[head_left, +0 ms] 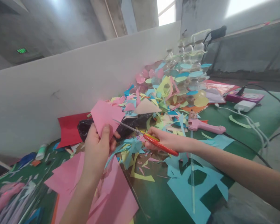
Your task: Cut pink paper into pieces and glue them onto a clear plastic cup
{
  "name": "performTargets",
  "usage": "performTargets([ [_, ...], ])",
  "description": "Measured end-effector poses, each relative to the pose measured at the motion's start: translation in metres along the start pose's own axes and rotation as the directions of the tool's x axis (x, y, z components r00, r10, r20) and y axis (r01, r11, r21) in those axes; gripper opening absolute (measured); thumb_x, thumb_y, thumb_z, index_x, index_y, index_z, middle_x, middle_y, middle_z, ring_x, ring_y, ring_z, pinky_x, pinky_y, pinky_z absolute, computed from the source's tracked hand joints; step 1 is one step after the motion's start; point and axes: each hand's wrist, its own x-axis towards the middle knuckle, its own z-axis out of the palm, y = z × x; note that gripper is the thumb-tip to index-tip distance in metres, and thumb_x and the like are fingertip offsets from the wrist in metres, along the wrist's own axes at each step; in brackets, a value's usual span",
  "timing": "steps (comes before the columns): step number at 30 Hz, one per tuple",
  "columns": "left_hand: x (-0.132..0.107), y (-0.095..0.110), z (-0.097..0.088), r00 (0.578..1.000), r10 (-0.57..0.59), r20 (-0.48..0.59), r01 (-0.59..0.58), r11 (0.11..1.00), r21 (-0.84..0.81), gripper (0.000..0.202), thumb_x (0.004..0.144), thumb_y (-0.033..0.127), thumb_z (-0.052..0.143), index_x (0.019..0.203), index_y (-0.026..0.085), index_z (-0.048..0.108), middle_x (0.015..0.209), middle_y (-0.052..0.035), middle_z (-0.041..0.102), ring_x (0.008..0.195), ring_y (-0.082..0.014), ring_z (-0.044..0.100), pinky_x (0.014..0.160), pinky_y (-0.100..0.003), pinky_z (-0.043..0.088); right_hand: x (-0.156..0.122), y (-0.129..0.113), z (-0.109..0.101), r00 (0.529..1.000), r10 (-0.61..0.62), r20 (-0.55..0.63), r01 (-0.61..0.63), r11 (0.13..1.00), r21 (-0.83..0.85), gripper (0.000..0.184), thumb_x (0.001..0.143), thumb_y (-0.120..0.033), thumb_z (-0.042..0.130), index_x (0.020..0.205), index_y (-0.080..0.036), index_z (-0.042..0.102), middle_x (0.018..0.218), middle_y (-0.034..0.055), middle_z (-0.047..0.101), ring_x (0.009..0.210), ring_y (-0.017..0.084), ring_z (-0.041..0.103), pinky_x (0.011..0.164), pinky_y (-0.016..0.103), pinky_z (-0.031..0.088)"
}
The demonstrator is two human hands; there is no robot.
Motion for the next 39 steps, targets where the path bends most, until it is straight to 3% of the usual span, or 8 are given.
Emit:
performTargets([
  [5, -0.005, -0.001, 0.005, 0.997, -0.061, 0.049, 0.059, 0.997, 0.039, 0.032, 0.089, 0.046, 0.048, 0.072, 0.019, 0.054, 0.041, 0.0053, 0.039, 0.038, -0.0076, 0.034, 0.037, -0.017, 0.029, -0.003, -0.006, -0.001, 0.999, -0.027, 0.018, 0.027, 0.999, 0.027, 0.051, 0.077, -0.062, 0.063, 0.099, -0.022, 0.043, 0.087, -0.0005, 0.059, 0.067, 0.011, 0.053, 0.054, 0.020, 0.040],
  [8, -0.007, -0.001, 0.007, 0.993, -0.090, 0.077, 0.088, 0.996, 0.023, 0.033, 0.088, 0.047, 0.048, 0.072, 0.019, 0.054, 0.039, 0.0056, 0.038, 0.037, -0.0080, 0.033, 0.036, -0.017, 0.029, -0.003, -0.007, -0.002, 0.999, -0.023, 0.031, 0.022, 0.999, 0.041, 0.051, 0.077, -0.063, 0.063, 0.099, -0.022, 0.042, 0.093, 0.0007, 0.061, 0.072, 0.012, 0.056, 0.057, 0.021, 0.043],
  [11, -0.007, -0.001, 0.008, 0.992, -0.085, 0.088, 0.086, 0.996, -0.002, 0.032, 0.088, 0.047, 0.048, 0.073, 0.020, 0.052, 0.042, 0.0056, 0.040, 0.037, -0.0077, 0.033, 0.035, -0.018, 0.028, -0.004, -0.008, -0.002, 0.999, -0.012, 0.029, 0.011, 1.000, 0.028, 0.052, 0.077, -0.064, 0.062, 0.099, -0.021, 0.043, 0.091, 0.0003, 0.060, 0.071, 0.011, 0.055, 0.056, 0.020, 0.042],
  [17, -0.007, -0.003, 0.011, 0.995, -0.060, 0.082, 0.066, 0.995, -0.077, 0.024, 0.087, 0.044, 0.052, 0.082, 0.021, 0.047, 0.070, 0.0015, 0.060, 0.039, -0.0055, 0.039, 0.035, -0.017, 0.030, -0.004, -0.009, -0.003, 0.999, -0.018, 0.032, 0.017, 1.000, 0.018, 0.052, 0.078, -0.064, 0.061, 0.099, -0.020, 0.043, 0.089, 0.0001, 0.060, 0.068, 0.009, 0.054, 0.053, 0.020, 0.041],
  [27, -0.008, -0.002, 0.011, 0.992, -0.074, 0.107, 0.083, 0.993, -0.081, 0.025, 0.088, 0.044, 0.051, 0.082, 0.021, 0.047, 0.066, 0.0025, 0.058, 0.037, -0.0049, 0.039, 0.034, -0.016, 0.030, -0.002, -0.008, 0.000, 1.000, -0.011, 0.028, 0.010, 0.999, 0.038, 0.051, 0.078, -0.065, 0.060, 0.095, -0.020, 0.043, 0.087, 0.0007, 0.059, 0.068, 0.010, 0.053, 0.053, 0.020, 0.042],
  [34, -0.007, -0.002, 0.011, 0.990, -0.075, 0.117, 0.087, 0.991, -0.104, 0.024, 0.088, 0.042, 0.052, 0.079, 0.020, 0.046, 0.066, 0.0029, 0.057, 0.037, -0.0033, 0.036, 0.034, -0.016, 0.027, 0.004, -0.005, 0.003, 0.997, -0.057, -0.044, 0.060, 0.996, 0.059, 0.048, 0.075, -0.063, 0.064, 0.090, -0.020, 0.046, 0.076, -0.0031, 0.057, 0.058, 0.008, 0.046, 0.048, 0.019, 0.034],
  [39, -0.007, -0.003, 0.011, 0.992, -0.060, 0.113, 0.074, 0.989, -0.128, 0.023, 0.088, 0.042, 0.052, 0.081, 0.021, 0.044, 0.066, 0.0041, 0.056, 0.037, -0.0029, 0.036, 0.034, -0.016, 0.027, 0.002, -0.009, 0.003, 0.998, -0.056, -0.029, 0.058, 0.996, 0.070, 0.049, 0.076, -0.064, 0.062, 0.089, -0.020, 0.046, 0.074, -0.0030, 0.057, 0.053, 0.007, 0.043, 0.046, 0.019, 0.030],
])
